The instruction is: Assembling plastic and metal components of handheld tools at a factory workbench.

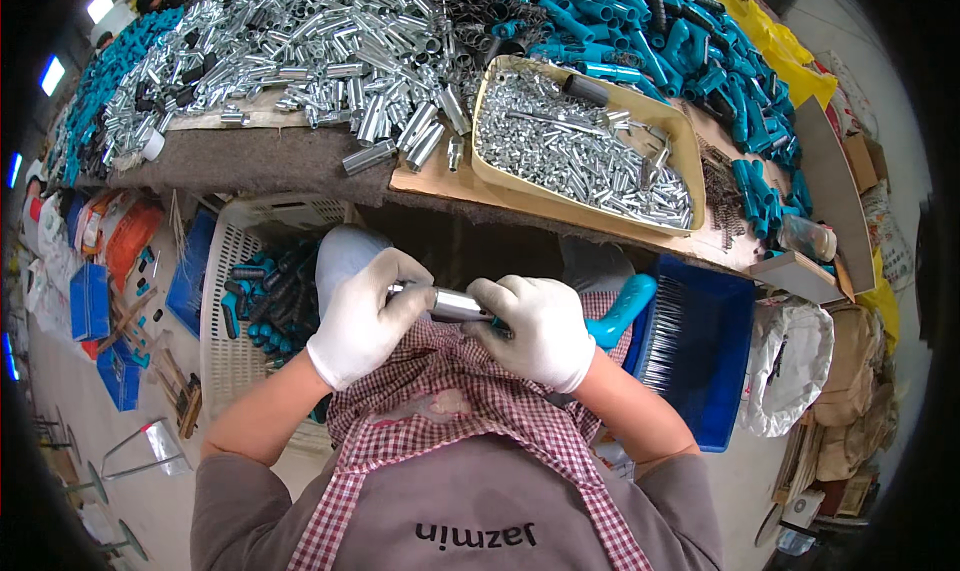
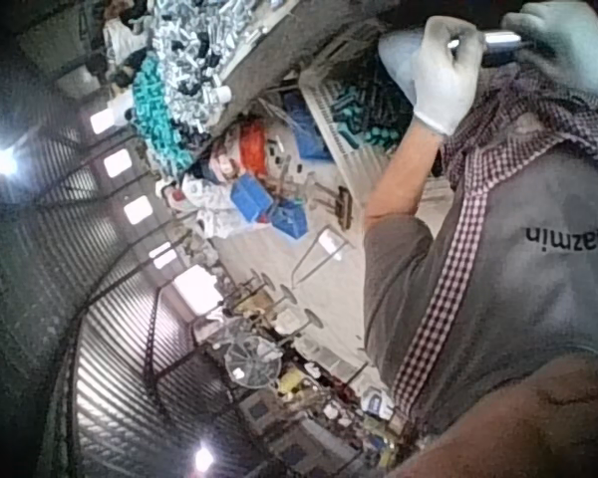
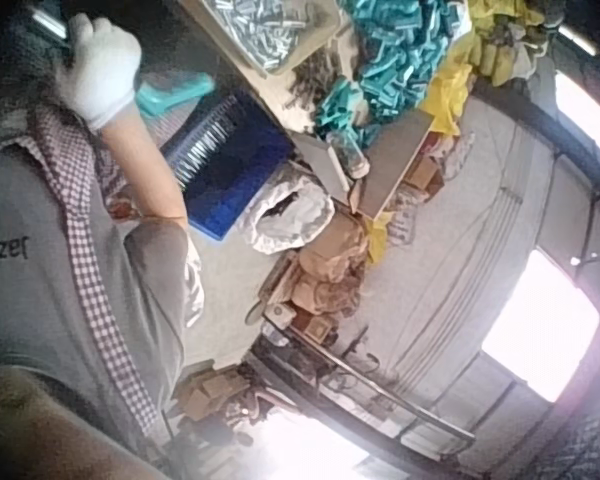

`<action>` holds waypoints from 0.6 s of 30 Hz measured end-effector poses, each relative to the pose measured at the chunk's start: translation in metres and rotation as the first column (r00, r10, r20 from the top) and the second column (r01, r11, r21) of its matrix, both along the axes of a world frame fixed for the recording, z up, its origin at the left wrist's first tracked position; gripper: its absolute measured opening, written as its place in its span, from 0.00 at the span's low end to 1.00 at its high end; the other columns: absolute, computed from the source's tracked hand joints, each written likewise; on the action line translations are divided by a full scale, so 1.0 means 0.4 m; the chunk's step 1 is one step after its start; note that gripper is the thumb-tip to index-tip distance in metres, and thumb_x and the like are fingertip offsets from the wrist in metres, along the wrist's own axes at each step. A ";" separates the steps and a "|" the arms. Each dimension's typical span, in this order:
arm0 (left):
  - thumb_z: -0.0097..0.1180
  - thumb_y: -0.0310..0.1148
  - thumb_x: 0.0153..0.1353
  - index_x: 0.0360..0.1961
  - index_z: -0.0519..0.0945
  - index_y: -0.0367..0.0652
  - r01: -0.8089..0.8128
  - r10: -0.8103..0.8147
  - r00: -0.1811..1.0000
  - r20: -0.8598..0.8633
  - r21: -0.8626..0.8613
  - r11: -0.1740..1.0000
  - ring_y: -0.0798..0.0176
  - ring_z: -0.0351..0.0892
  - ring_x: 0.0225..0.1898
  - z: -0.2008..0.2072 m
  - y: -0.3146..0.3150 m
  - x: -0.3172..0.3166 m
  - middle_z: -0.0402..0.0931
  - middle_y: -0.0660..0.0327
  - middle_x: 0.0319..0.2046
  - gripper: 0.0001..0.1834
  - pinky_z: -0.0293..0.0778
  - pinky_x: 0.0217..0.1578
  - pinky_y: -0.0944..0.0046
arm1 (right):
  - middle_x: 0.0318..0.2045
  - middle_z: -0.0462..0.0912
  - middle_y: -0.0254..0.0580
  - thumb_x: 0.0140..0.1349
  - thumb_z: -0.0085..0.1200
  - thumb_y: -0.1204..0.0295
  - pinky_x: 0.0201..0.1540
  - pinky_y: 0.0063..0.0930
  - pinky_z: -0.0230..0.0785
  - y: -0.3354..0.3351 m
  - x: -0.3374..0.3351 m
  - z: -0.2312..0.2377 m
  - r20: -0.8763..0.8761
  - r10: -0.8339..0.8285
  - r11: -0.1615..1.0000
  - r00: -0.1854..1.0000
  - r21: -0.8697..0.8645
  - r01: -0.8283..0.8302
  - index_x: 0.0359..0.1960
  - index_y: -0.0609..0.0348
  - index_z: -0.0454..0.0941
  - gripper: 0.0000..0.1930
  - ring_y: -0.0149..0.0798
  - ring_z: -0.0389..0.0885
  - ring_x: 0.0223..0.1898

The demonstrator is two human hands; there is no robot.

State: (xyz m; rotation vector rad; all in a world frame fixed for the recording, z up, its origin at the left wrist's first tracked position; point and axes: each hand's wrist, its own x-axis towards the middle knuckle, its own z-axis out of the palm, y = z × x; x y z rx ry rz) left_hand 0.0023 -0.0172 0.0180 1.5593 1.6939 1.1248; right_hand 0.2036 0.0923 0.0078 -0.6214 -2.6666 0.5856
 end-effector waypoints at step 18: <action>0.71 0.29 0.44 0.43 0.83 0.39 0.323 -0.227 0.912 -0.343 0.256 0.911 0.48 0.83 0.41 0.028 0.007 -0.031 0.81 0.51 0.40 0.21 0.78 0.43 0.58 | 0.34 0.85 0.54 0.57 0.63 0.56 0.42 0.41 0.77 0.035 0.042 0.004 -0.034 0.089 0.888 0.995 -0.450 -0.095 0.45 0.57 0.84 0.20 0.54 0.85 0.38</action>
